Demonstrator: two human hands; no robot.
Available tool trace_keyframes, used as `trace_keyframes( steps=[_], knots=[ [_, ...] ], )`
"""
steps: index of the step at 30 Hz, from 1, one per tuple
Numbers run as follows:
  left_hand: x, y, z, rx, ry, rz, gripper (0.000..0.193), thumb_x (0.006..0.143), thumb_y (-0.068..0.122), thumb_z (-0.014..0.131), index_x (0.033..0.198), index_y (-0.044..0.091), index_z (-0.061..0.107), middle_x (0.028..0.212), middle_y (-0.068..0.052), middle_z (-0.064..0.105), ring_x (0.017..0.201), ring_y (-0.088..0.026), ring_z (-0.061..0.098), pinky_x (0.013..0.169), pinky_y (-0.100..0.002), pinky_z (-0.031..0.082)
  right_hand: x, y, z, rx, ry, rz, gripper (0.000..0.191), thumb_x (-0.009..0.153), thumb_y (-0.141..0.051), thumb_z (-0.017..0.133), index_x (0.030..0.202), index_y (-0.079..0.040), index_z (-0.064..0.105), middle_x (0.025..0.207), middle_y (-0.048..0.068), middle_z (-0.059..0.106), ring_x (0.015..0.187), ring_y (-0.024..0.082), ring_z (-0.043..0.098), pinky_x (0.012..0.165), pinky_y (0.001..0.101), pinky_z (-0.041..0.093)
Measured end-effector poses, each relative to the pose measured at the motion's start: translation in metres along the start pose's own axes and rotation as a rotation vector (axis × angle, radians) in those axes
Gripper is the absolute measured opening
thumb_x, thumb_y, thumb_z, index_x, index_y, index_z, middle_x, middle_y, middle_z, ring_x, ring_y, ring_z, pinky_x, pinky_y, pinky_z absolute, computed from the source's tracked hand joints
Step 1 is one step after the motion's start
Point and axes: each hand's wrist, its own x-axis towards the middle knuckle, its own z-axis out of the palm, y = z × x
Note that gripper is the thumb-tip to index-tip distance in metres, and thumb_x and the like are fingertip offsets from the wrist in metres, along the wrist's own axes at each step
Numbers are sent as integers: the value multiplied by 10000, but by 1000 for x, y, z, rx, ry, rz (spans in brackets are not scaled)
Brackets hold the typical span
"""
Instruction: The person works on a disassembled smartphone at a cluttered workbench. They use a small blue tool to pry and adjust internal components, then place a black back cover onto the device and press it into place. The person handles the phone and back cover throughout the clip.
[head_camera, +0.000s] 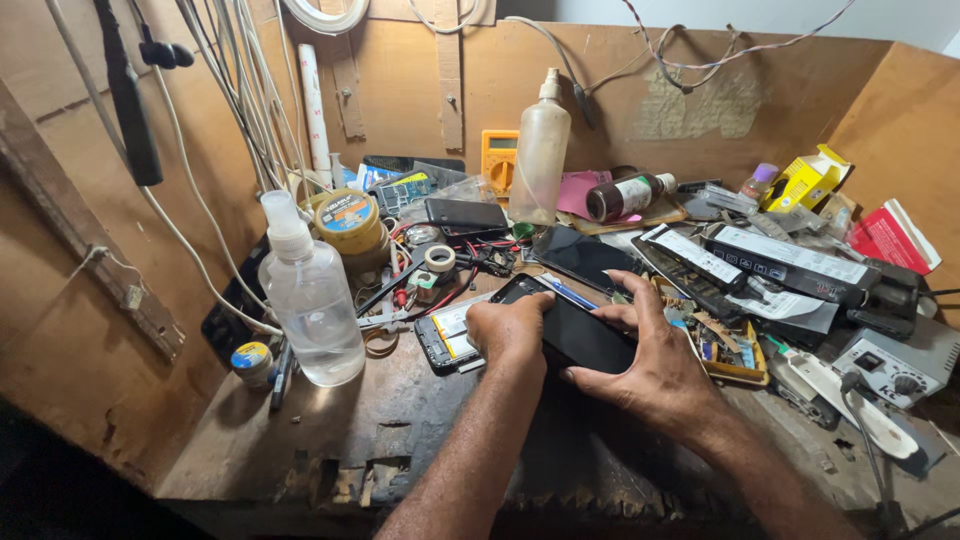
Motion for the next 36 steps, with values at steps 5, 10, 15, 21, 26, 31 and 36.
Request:
trace_keyframes(
  steps=[5, 10, 15, 21, 26, 31, 36],
  knots=[
    [-2, 0, -2, 57, 15, 6, 634, 591, 188, 970, 1077, -100, 682, 1124, -273, 709, 1030, -370, 728, 906, -427, 595, -1, 0, 1, -9, -5, 40, 1228, 570, -314, 969, 1560, -175, 255, 1289, 140, 692, 1243, 292, 644, 1073, 396, 480],
    [-1, -2, 1, 62, 23, 38, 615, 582, 194, 974, 1043, -97, 689, 1088, -266, 721, 997, -365, 735, 889, -430, 593, -1, 2, 1, -7, -2, 22, 1237, 549, -299, 956, 1559, -178, 252, 1295, 147, 687, 1237, 301, 649, 1077, 398, 479],
    [5, -4, 5, 60, 6, 76, 581, 574, 208, 961, 999, -86, 695, 1003, -249, 750, 923, -351, 770, 828, -435, 620, 2, 6, 1, 9, 0, -6, 1248, 544, -312, 955, 1563, -176, 247, 1309, 156, 676, 1237, 314, 643, 1076, 415, 483],
    [13, -6, 5, 119, 50, 136, 583, 566, 234, 986, 972, -83, 712, 981, -271, 740, 908, -369, 757, 817, -447, 614, 8, 11, -5, 32, 9, -42, 985, 700, -368, 906, 1469, -135, 338, 1266, 168, 708, 1224, 298, 648, 1012, 440, 490],
    [15, -6, 8, 179, 56, 184, 566, 579, 261, 983, 952, -77, 724, 992, -292, 728, 935, -411, 745, 819, -477, 618, 21, 12, -3, 92, 132, -29, 529, 881, -201, 719, 1356, -95, 510, 1045, 103, 791, 895, 212, 767, 779, 356, 599],
    [15, -9, 11, 192, 109, 248, 573, 551, 269, 999, 919, -79, 731, 969, -300, 727, 920, -421, 740, 811, -468, 613, 34, 9, 7, 60, 178, -96, 442, 876, -97, 707, 1297, -76, 574, 915, 80, 795, 773, 187, 759, 698, 339, 589],
    [14, -10, 9, 170, 112, 263, 537, 538, 260, 992, 876, -73, 741, 916, -285, 741, 875, -405, 755, 792, -456, 618, 39, 6, 14, 3, 200, -209, 412, 854, -81, 729, 1245, -66, 601, 867, 86, 785, 782, 192, 781, 702, 337, 612]
  ],
)
